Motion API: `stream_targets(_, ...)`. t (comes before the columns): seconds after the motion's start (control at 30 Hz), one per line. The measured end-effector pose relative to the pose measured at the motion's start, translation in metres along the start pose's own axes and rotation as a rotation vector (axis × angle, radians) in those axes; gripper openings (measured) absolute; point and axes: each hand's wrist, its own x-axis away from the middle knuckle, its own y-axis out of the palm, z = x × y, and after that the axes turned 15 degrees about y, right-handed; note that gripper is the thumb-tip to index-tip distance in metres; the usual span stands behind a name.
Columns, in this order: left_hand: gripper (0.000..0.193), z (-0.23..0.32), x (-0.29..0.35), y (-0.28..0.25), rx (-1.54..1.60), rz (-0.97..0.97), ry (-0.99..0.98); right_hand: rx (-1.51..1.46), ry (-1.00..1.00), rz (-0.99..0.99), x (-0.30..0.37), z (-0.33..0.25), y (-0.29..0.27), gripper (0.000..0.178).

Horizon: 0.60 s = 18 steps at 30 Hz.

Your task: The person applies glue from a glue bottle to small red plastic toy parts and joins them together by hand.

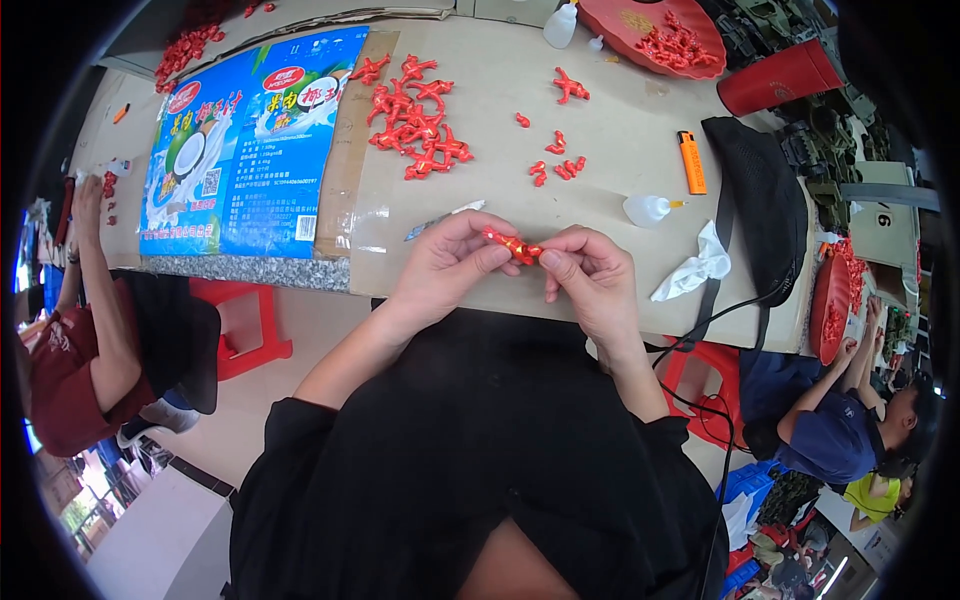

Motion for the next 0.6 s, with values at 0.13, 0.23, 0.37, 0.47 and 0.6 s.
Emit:
stream_targets(0.13,0.014,-0.0012,0.0007,-0.0009,-0.005,-0.003,-0.008,0.12,-0.088,0.057,0.0011,0.0019,0.0011,0.007)
stream_targets(0.23,0.014,-0.0002,0.0007,0.0004,-0.003,-0.006,0.0,0.143,-0.083,0.066,0.002,0.0027,0.002,0.007)
stream_targets(0.37,0.014,-0.0012,0.0006,0.0004,-0.006,-0.009,0.005,0.126,-0.065,0.076,0.0011,0.0018,0.0026,0.006)
stream_targets(0.47,0.013,-0.0009,0.0006,-0.0002,-0.001,-0.005,0.013,0.135,-0.058,0.072,0.0009,0.0013,0.0036,0.007)
stream_targets(0.6,0.014,-0.003,0.0005,-0.0006,-0.022,-0.01,0.031,0.14,-0.044,0.075,0.0008,0.0004,0.0041,0.008)
